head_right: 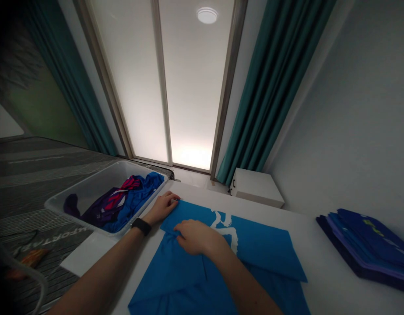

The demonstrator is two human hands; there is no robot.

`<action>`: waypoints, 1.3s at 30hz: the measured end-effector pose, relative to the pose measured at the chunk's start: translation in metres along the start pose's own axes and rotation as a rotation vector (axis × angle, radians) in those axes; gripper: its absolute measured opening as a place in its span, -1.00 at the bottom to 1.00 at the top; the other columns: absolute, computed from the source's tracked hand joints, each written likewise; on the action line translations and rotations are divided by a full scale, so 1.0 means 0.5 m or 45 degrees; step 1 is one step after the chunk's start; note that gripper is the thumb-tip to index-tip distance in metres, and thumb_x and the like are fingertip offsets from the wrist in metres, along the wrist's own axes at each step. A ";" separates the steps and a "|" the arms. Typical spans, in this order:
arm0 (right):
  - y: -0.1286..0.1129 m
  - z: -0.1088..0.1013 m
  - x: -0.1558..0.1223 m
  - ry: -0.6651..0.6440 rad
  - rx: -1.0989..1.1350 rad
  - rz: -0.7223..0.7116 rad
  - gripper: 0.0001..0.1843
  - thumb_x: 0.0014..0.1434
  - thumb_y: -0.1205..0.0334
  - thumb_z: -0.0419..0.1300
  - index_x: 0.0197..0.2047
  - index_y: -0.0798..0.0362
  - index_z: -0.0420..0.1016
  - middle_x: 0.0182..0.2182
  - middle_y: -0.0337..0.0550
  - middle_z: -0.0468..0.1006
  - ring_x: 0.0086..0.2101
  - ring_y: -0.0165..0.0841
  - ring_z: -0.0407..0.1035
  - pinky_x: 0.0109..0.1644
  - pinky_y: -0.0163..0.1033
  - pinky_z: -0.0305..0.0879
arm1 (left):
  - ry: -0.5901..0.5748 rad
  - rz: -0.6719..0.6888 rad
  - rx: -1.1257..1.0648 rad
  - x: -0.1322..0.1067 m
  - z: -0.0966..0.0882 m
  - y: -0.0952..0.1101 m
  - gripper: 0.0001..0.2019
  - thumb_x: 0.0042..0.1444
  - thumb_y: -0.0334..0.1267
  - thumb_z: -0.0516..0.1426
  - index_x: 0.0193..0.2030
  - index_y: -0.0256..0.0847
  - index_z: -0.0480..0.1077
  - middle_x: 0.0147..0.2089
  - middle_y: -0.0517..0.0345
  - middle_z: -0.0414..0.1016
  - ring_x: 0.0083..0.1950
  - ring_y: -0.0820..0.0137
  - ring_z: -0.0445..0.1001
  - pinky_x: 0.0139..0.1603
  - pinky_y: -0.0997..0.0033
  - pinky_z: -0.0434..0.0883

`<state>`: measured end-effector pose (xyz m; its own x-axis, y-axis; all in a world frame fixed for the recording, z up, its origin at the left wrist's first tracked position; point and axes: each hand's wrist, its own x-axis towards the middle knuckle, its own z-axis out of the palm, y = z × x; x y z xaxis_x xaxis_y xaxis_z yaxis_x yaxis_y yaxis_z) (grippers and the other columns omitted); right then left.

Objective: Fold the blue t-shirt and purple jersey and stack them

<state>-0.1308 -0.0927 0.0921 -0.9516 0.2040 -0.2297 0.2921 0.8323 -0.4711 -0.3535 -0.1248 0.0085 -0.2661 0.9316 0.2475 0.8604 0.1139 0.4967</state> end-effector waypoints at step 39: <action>0.201 0.121 -0.143 0.461 -0.236 0.578 -0.28 0.36 -0.16 -0.36 0.45 0.04 -0.15 0.42 -0.14 -0.26 0.38 -0.27 -0.39 0.40 0.00 -0.50 | -0.176 0.341 0.479 -0.057 0.075 0.052 -0.32 0.27 0.24 -0.13 0.42 -0.07 0.04 0.45 0.01 0.01 0.44 0.10 0.01 0.39 0.03 0.04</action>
<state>-0.0279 -0.0546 0.0095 -0.7170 0.6950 -0.0536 0.6861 0.6901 -0.2306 -0.3070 -0.1354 -0.0170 0.0243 0.9795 0.2000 0.9951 -0.0429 0.0891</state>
